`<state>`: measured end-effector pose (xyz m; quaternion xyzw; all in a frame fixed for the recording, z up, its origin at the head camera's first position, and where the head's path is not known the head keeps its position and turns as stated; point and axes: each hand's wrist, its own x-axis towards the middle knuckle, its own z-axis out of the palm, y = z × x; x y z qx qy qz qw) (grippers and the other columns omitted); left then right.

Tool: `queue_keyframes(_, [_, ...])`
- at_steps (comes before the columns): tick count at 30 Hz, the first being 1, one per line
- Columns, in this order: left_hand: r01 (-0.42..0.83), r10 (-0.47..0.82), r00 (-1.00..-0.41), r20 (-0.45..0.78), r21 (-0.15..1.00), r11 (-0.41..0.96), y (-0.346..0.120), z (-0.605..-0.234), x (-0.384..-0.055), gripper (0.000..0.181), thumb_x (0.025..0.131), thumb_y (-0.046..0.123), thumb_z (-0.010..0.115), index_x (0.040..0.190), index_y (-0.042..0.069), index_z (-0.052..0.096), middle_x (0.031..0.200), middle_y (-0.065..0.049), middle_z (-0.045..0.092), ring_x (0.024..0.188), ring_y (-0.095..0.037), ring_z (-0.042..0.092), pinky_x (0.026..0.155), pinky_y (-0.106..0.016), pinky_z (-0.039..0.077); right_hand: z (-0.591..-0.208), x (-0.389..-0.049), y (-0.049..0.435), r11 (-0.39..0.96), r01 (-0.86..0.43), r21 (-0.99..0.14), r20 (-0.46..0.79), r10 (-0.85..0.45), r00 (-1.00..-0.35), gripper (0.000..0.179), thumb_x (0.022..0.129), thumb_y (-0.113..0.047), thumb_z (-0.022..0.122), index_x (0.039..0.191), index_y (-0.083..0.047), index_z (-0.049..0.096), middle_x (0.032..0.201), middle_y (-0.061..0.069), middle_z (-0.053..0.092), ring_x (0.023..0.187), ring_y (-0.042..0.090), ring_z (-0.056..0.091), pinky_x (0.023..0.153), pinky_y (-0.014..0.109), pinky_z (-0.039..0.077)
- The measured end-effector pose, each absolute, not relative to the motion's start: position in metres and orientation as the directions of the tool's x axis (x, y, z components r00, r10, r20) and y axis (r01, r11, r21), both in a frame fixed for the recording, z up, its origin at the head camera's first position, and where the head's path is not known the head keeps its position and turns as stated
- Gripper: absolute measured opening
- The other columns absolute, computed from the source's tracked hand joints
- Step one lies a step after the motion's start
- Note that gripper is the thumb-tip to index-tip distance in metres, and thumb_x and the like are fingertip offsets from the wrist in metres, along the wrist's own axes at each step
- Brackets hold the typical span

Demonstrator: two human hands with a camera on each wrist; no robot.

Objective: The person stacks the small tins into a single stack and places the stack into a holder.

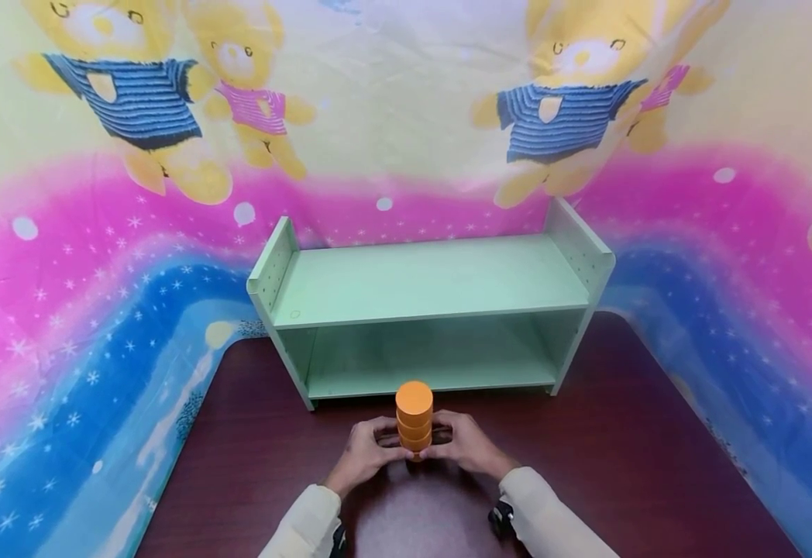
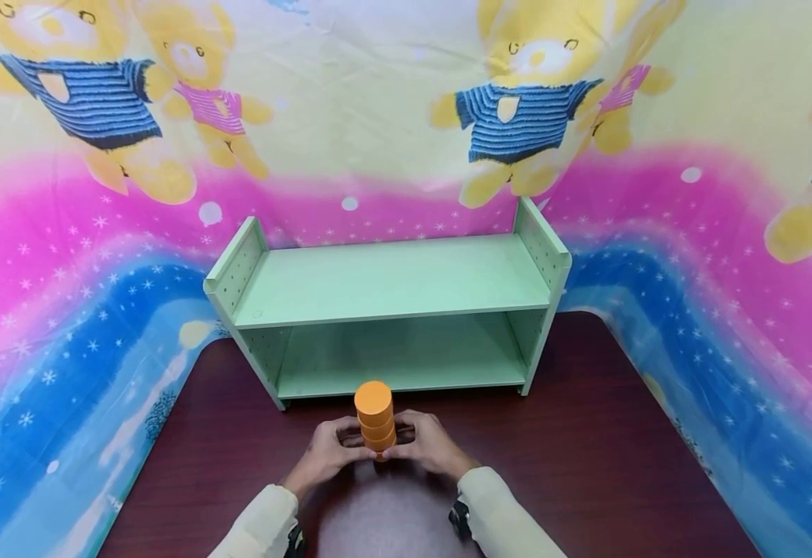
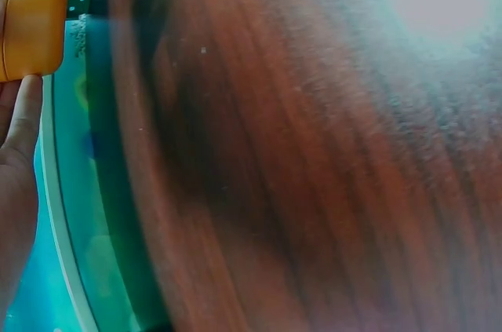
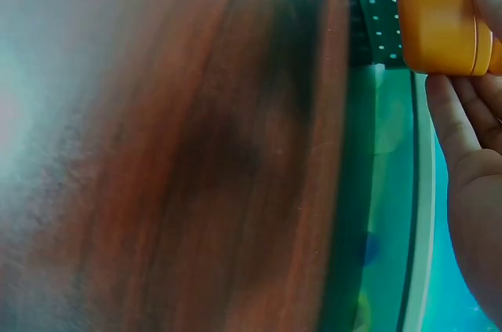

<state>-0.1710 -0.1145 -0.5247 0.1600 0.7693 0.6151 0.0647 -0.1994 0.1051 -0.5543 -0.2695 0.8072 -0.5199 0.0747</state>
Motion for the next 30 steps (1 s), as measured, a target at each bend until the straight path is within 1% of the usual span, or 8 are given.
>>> queue_keyframes(5, [0.178, 0.331, -0.938, 0.1, 0.96, 0.214, -0.114, -0.517, -0.172, 0.045, 0.069, 0.001, 0.081, 0.11, -0.003, 0.063, 0.108, -0.017, 0.064, 0.093, -0.029, 0.065, 0.076, -0.029, 0.057, -0.55, -0.202, 0.107, 0.329, -0.397, -0.857, 0.191, -0.514, -0.837, 0.05, 0.072, -0.036, 0.08, 0.114, -0.015, 0.063, 0.108, -0.004, 0.062, 0.099, 0.012, 0.061, 0.085, 0.027, 0.053])
queue_keyframes(11, [0.234, 0.354, -0.923, 0.15, 0.95, 0.207, -0.112, -0.516, -0.177, 0.044, 0.069, 0.004, 0.081, 0.109, -0.002, 0.064, 0.107, -0.016, 0.065, 0.092, -0.03, 0.065, 0.077, -0.036, 0.057, -0.539, -0.204, 0.11, 0.36, -0.405, -0.84, 0.186, -0.509, -0.84, 0.052, 0.071, -0.037, 0.08, 0.114, -0.013, 0.063, 0.108, -0.005, 0.062, 0.098, 0.01, 0.061, 0.085, 0.026, 0.053])
queue_keyframes(15, [0.234, 0.353, -0.924, 0.148, 0.949, 0.213, -0.112, -0.527, -0.186, 0.045, 0.068, 0.007, 0.082, 0.109, 0.001, 0.064, 0.107, -0.013, 0.065, 0.092, -0.026, 0.066, 0.076, -0.03, 0.057, -0.534, -0.206, 0.112, 0.337, -0.398, -0.854, 0.187, -0.514, -0.837, 0.052, 0.071, -0.036, 0.08, 0.113, -0.01, 0.063, 0.108, -0.002, 0.063, 0.097, 0.012, 0.062, 0.085, 0.033, 0.054])
queue_keyframes(17, [0.222, 0.349, -0.927, 0.135, 0.949, 0.222, -0.112, -0.531, -0.19, 0.046, 0.068, 0.011, 0.083, 0.109, 0.004, 0.065, 0.107, -0.01, 0.066, 0.092, -0.022, 0.066, 0.076, -0.027, 0.056, -0.531, -0.207, 0.114, 0.332, -0.392, -0.858, 0.184, -0.514, -0.838, 0.052, 0.07, -0.035, 0.081, 0.112, -0.01, 0.063, 0.107, -0.001, 0.064, 0.096, 0.012, 0.062, 0.084, 0.034, 0.055])
queue_keyframes(18, [0.224, 0.35, -0.927, 0.136, 0.948, 0.225, -0.112, -0.531, -0.191, 0.047, 0.068, 0.014, 0.084, 0.109, 0.005, 0.065, 0.107, -0.009, 0.066, 0.092, -0.02, 0.066, 0.076, -0.026, 0.056, -0.529, -0.207, 0.114, 0.328, -0.387, -0.862, 0.181, -0.514, -0.838, 0.052, 0.071, -0.034, 0.081, 0.112, -0.009, 0.063, 0.108, 0.0, 0.064, 0.096, 0.012, 0.063, 0.084, 0.034, 0.055])
queue_keyframes(23, [0.252, 0.361, -0.92, 0.154, 0.937, 0.241, -0.111, -0.525, -0.194, 0.049, 0.067, 0.023, 0.084, 0.11, 0.008, 0.065, 0.107, -0.007, 0.066, 0.09, -0.013, 0.066, 0.075, -0.024, 0.056, -0.523, -0.208, 0.117, 0.332, -0.384, -0.862, 0.173, -0.518, -0.838, 0.052, 0.071, -0.034, 0.08, 0.114, -0.011, 0.063, 0.109, -0.001, 0.064, 0.095, 0.01, 0.063, 0.082, 0.023, 0.054])
queue_keyframes(25, [0.255, 0.363, -0.919, 0.153, 0.934, 0.252, -0.111, -0.522, -0.194, 0.05, 0.067, 0.025, 0.084, 0.11, 0.009, 0.065, 0.108, -0.006, 0.066, 0.089, -0.011, 0.066, 0.075, -0.024, 0.056, -0.52, -0.209, 0.118, 0.328, -0.387, -0.862, 0.177, -0.521, -0.835, 0.052, 0.072, -0.034, 0.08, 0.114, -0.011, 0.062, 0.109, -0.001, 0.064, 0.096, 0.01, 0.062, 0.081, 0.022, 0.054])
queue_keyframes(30, [0.25, 0.369, -0.919, 0.139, 0.93, 0.272, -0.11, -0.514, -0.196, 0.052, 0.067, 0.028, 0.084, 0.111, 0.009, 0.065, 0.109, -0.005, 0.066, 0.089, -0.011, 0.066, 0.075, -0.024, 0.056, -0.513, -0.209, 0.118, 0.322, -0.377, -0.868, 0.169, -0.522, -0.836, 0.049, 0.072, -0.031, 0.08, 0.114, -0.012, 0.062, 0.109, -0.002, 0.064, 0.095, 0.009, 0.062, 0.081, 0.023, 0.054])
